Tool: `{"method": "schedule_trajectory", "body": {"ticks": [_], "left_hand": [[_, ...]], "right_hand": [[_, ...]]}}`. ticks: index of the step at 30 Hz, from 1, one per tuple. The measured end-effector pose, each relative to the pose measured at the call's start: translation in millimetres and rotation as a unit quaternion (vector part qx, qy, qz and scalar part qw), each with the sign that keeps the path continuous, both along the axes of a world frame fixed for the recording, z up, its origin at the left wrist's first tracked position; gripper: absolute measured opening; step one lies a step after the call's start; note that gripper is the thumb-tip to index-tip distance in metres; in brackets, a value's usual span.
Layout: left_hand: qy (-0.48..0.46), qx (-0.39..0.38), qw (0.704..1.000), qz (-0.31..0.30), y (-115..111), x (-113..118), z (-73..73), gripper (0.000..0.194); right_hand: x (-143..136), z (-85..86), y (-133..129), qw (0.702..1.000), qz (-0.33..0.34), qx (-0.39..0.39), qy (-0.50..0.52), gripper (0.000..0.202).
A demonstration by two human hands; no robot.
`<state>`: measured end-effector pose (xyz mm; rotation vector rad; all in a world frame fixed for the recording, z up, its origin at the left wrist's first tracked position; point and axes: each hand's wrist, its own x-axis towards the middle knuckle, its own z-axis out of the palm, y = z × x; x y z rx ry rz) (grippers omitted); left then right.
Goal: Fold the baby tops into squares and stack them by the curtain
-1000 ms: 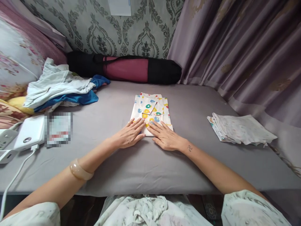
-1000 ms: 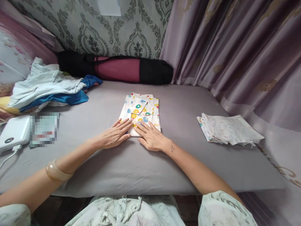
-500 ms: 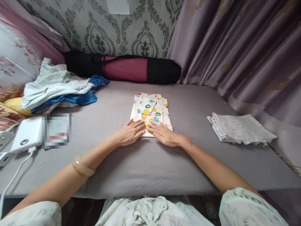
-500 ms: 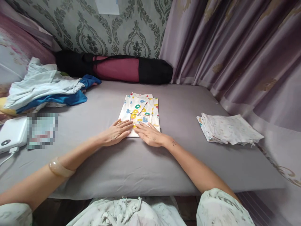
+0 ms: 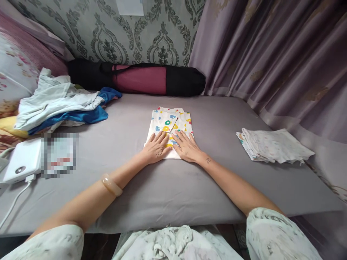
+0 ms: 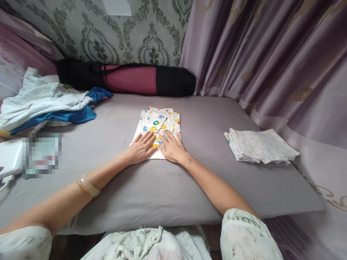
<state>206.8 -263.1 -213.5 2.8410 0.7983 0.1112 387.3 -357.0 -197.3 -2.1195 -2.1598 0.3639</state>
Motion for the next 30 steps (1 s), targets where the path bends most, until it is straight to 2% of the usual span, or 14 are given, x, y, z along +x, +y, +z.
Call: {"method": "schedule_trajectory", "body": {"ticks": [3,5,9,15,20,24,27,30], "left_hand": [[-0.001,-0.003,1.0,-0.01,1,-1,7.1,0.068],[-0.02,0.013,1.0,0.012,3,-1,8.9,0.067],[-0.033,0.028,0.997,0.061,7,0,2.0,0.068],[-0.015,0.013,0.998,0.057,11,0,-8.0,0.072],[-0.01,0.014,0.998,0.061,10,1,-7.2,0.071],[-0.025,0.006,0.998,0.058,9,0,-1.5,0.069],[-0.071,-0.001,0.997,0.028,7,-9,9.9,0.063],[-0.098,-0.004,0.993,-0.062,3,-22,21.3,0.053]], "right_hand": [[3,4.6,1,1.0,0.003,-0.017,0.026,0.064],[6,6.4,3,0.999,-0.023,0.002,0.033,0.064],[8,2.1,5,0.995,-0.088,0.041,0.015,0.068],[7,-11.0,5,0.995,-0.092,0.038,0.004,0.067],[7,-14.2,6,0.994,-0.094,0.049,-0.004,0.066],[10,-8.8,7,0.995,-0.092,0.029,0.02,0.067],[15,0.1,3,0.994,-0.085,0.019,0.061,0.066],[16,6.6,-10,0.994,-0.054,0.069,0.068,0.057]]}}
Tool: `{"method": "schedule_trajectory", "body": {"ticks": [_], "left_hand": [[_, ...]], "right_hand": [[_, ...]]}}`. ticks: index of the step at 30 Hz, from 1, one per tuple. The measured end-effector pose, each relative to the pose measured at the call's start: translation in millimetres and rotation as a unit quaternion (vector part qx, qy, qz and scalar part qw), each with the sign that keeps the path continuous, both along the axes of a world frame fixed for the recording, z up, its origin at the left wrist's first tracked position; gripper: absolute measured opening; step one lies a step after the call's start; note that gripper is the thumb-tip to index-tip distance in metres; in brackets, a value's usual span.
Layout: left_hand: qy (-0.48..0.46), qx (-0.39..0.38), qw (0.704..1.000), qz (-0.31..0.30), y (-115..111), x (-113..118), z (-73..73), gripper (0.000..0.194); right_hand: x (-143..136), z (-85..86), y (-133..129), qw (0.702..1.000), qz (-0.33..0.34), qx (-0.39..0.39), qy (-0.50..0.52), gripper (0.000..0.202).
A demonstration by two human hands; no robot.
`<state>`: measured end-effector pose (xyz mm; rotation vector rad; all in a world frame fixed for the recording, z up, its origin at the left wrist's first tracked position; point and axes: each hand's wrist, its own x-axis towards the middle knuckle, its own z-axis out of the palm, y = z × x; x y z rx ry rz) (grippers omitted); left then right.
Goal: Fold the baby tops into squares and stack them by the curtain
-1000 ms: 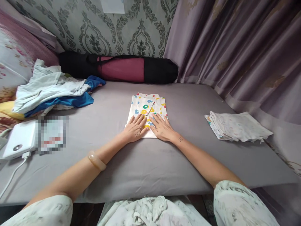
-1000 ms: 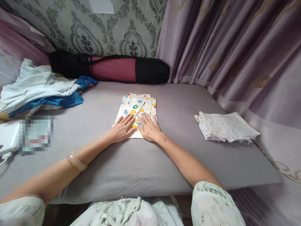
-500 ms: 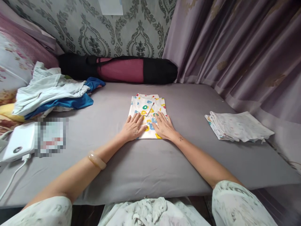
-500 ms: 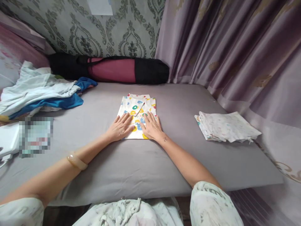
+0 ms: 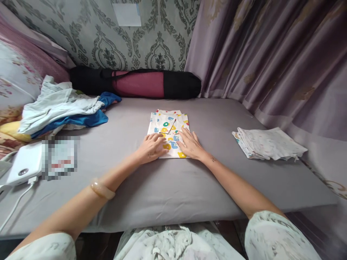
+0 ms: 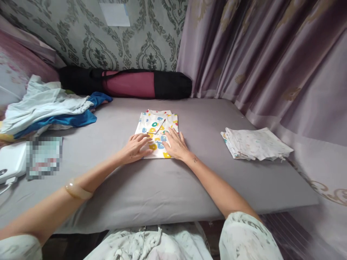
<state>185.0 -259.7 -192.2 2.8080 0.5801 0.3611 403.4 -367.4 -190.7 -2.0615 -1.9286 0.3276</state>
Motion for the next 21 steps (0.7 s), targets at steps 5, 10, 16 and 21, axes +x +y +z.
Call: {"method": "schedule_trajectory", "body": {"ticks": [5,10,16,21], "left_hand": [[0.014,0.008,0.995,-0.099,-7,-14,1.5,0.035],[0.014,0.075,0.988,-0.132,-16,-13,2.3,0.028],[0.028,0.144,0.982,-0.117,-24,-7,7.5,0.029],[-0.002,0.1,0.995,-0.027,-21,-4,8.6,0.027]], "right_hand": [[-14,1.4,-25,0.992,0.112,0.061,0.016,0.036],[-26,4.0,-34,0.985,0.149,0.079,0.018,0.029],[-26,1.8,-33,0.987,0.14,0.078,0.008,0.031],[-15,-4.8,-31,0.989,0.102,0.1,-0.03,0.037]]}}
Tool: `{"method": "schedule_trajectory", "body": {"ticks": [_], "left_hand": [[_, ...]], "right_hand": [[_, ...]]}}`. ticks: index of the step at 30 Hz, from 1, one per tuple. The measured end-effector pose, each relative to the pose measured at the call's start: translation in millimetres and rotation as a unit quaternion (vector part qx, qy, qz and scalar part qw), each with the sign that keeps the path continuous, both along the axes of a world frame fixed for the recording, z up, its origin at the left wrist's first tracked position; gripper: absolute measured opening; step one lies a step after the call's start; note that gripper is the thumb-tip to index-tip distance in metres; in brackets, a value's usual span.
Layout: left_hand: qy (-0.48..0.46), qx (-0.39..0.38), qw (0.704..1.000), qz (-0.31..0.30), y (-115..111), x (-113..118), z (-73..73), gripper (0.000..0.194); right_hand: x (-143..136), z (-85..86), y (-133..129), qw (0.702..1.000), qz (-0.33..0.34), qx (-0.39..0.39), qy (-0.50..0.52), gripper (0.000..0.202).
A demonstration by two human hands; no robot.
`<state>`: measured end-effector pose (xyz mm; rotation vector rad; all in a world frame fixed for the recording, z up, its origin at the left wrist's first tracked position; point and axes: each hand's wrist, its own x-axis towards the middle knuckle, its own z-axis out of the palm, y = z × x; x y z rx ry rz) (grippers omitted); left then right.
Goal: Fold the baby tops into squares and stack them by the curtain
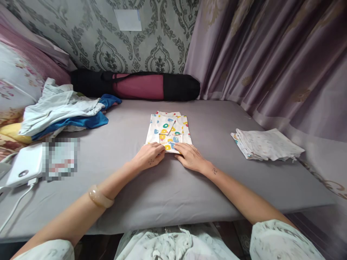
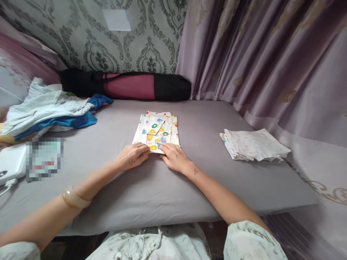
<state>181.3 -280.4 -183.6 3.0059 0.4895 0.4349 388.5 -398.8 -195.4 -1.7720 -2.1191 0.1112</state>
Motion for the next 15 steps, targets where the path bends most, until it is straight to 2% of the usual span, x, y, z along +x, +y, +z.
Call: {"method": "schedule_trajectory", "body": {"ticks": [2,8,11,15], "left_hand": [[-0.004,-0.006,1.0,0.017,1,-2,-0.6,0.028],[0.032,0.002,0.999,-0.039,7,-22,-5.6,0.022],[0.032,-0.009,0.999,-0.019,15,-35,-8.3,0.038],[0.018,-0.054,0.998,0.019,29,-48,-11.5,0.046]], "right_hand": [[10,-2.7,0,1.0,-0.018,0.003,-0.02,0.045],[34,-10.6,-6,1.0,-0.01,0.008,-0.028,0.059],[40,-12.6,-8,1.0,0.007,0.018,-0.019,0.059],[46,-11.5,-10,0.999,0.013,0.034,-0.012,0.062]]}}
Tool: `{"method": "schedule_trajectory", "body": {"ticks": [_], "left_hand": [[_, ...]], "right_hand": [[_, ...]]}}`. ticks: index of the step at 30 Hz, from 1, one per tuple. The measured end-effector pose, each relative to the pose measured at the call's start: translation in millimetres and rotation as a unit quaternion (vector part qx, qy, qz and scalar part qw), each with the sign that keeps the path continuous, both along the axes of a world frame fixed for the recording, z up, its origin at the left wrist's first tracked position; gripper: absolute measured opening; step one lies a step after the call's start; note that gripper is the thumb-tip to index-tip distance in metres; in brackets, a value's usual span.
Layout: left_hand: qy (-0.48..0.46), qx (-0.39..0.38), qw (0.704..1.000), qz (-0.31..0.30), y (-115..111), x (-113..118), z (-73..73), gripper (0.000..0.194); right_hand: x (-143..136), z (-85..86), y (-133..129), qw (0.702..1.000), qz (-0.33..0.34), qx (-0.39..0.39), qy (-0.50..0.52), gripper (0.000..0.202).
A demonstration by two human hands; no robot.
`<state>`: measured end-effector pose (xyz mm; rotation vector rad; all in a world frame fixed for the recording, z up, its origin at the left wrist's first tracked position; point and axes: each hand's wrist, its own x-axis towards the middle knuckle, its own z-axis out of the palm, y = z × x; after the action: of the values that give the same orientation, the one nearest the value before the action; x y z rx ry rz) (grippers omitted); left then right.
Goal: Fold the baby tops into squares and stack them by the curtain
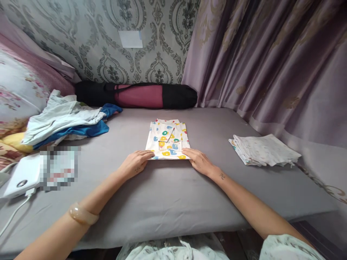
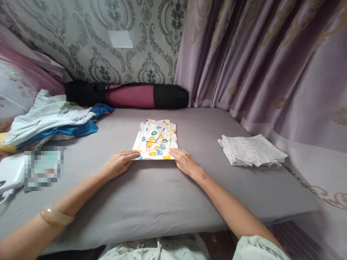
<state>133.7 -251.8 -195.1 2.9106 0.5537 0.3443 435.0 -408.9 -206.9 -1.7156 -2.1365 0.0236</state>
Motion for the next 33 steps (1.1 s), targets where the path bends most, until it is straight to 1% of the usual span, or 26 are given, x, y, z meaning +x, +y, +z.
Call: {"method": "schedule_trajectory", "body": {"ticks": [3,5,9,12,14,16,17,19,21,23,25,27,28,30,33], "left_hand": [[0.002,-0.032,0.999,-0.016,6,-5,2.9,0.049],[0.006,-0.042,0.998,-0.036,6,-8,9.9,0.05],[0.024,-0.068,0.996,-0.051,-3,-17,34.8,0.048],[0.037,-0.131,0.988,-0.073,-11,-26,54.6,0.044],[0.035,-0.184,0.981,-0.057,-11,-29,63.2,0.04],[0.007,-0.234,0.972,-0.008,-6,-27,66.9,0.036],[-0.018,-0.26,0.965,0.019,-3,-24,67.1,0.035],[-0.087,-0.313,0.943,0.067,6,-14,65.0,0.034],[-0.17,-0.366,0.909,0.105,15,-1,60.4,0.035],[-0.248,-0.41,0.866,0.142,24,14,53.9,0.038],[-0.308,-0.436,0.828,0.175,34,30,45.4,0.043],[-0.341,-0.441,0.805,0.202,45,44,34.8,0.043],[-0.348,-0.435,0.801,0.218,50,51,29.0,0.041],[-0.34,-0.414,0.805,0.256,62,64,17.6,0.034],[-0.301,-0.355,0.829,0.309,77,81,5.1,0.025]], "right_hand": [[2,5.3,-2,1.0,0.016,0.0,-0.008,0.064],[1,12.7,-6,1.0,0.025,-0.006,-0.015,0.062],[-7,38.4,-23,0.998,0.053,-0.038,-0.021,0.058],[-11,61.4,-38,0.992,0.079,-0.097,0.002,0.055],[-11,73.9,-42,0.986,0.087,-0.136,0.041,0.053],[-9,82.7,-38,0.979,0.077,-0.157,0.1,0.048],[-7,85.4,-34,0.976,0.06,-0.16,0.133,0.044],[-3,87.5,-20,0.967,-0.003,-0.153,0.202,0.036],[1,85.0,-1,0.954,-0.081,-0.127,0.261,0.03],[6,78.2,19,0.939,-0.145,-0.09,0.299,0.028],[11,68.3,41,0.928,-0.189,-0.051,0.316,0.026],[15,57.1,61,0.92,-0.23,-0.024,0.317,0.026],[17,51.7,71,0.917,-0.251,-0.021,0.308,0.026],[20,42.1,88,0.914,-0.298,-0.031,0.273,0.027],[22,32.5,107,0.903,-0.366,-0.083,0.211,0.027]]}}
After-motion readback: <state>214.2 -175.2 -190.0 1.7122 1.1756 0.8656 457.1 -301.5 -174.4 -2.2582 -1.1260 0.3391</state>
